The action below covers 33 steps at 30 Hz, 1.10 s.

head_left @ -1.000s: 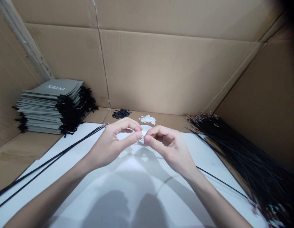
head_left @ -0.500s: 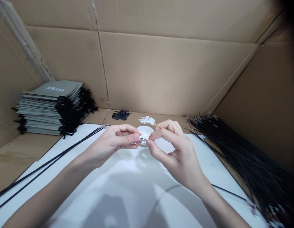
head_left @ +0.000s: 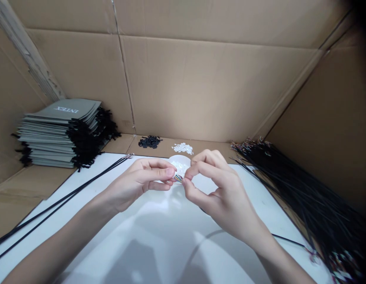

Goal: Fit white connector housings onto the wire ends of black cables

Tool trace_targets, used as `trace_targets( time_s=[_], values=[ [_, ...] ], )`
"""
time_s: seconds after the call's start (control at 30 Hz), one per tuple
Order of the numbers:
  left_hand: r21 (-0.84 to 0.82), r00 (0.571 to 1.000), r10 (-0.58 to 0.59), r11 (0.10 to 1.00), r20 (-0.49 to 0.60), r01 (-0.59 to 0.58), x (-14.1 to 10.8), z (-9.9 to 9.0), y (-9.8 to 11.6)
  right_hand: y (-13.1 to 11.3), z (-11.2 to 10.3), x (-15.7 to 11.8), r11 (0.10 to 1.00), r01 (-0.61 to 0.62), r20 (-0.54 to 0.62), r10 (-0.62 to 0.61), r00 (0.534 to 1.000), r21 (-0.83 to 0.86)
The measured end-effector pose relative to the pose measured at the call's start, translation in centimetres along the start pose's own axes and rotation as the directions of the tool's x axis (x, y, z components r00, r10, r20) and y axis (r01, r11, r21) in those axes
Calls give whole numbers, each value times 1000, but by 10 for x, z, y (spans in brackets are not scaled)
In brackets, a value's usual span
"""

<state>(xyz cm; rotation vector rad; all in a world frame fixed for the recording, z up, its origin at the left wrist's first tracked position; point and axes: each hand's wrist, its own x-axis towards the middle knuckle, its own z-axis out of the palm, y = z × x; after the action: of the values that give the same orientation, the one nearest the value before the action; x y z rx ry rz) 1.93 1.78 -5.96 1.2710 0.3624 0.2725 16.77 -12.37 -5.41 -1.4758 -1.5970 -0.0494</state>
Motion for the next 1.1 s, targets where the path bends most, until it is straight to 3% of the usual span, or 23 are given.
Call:
trace_targets(
  time_s=[0.53,1.1],
  values=[
    [104,998,40,994,-58,-34,0,-3,-3,-3,1,-3,928,203,-46,-228,973,-312],
    [112,998,52,993,-40,-47,0,1,-6,-5,0,-3,942,192,-51,-214,976,-277]
  ],
)
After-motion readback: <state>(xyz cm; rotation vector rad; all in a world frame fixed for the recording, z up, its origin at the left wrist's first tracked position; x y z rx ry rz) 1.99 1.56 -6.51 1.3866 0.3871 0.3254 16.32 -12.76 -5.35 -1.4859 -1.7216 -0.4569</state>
